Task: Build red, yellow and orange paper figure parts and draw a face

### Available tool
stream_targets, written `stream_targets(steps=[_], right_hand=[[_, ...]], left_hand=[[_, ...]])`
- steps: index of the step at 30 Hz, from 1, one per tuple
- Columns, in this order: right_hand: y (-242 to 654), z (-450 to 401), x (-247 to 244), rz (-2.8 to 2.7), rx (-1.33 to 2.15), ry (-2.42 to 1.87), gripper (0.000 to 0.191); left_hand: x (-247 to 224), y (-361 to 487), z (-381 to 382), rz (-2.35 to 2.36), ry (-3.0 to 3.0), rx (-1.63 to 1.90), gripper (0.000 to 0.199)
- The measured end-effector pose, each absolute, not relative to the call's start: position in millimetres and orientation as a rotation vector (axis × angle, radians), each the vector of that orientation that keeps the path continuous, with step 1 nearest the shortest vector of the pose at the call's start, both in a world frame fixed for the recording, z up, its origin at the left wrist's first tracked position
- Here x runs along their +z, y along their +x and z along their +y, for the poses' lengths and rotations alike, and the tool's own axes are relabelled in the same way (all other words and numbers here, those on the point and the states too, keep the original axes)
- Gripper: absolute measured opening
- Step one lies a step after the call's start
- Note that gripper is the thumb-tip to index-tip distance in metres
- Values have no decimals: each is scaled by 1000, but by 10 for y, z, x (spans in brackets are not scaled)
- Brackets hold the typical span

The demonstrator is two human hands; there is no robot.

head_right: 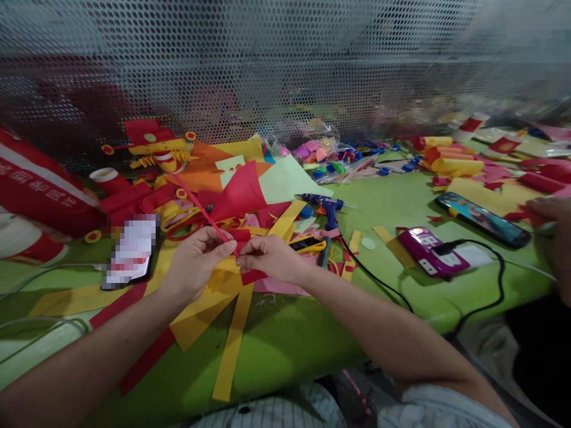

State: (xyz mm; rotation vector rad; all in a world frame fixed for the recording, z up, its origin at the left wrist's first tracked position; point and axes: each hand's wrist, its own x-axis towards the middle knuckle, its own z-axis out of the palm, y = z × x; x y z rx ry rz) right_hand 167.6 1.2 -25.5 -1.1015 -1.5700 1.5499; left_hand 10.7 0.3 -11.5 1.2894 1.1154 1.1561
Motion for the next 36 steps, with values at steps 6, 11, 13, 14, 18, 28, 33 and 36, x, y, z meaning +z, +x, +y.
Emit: stream_targets(steps=[6, 11, 13, 14, 18, 28, 33, 36], right_hand=[[1685, 3, -227, -1562, 1609, -1094, 16], [1704, 29, -215, -1543, 1559, -1088, 23], [1713, 40, -203, -1422, 1485, -1047, 28], [1717, 43, -197, -1354, 1472, -1003, 29], [1727, 37, -197, -1217, 1661, -784, 31], [1758, 46, -235, -1143, 1662, -829, 35], [1763, 68, -276, -1151, 1588, -885, 36], [1768, 86, -285, -1158, 1550, -863, 37]], left_hand=[[-94, 116, 2, 1130, 1268, 1141, 16], [-76, 104, 5, 1156, 1269, 1083, 17], [-70, 104, -4, 1122, 1285, 961, 16], [-64, 105, -12, 1084, 1290, 874, 15], [-39, 111, -50, 878, 1265, 555, 14], [-46, 76, -10, 877, 1454, 392, 15], [-2, 79, 0, 976, 1661, 354, 22], [16, 88, -13, 1004, 1715, 286, 21]])
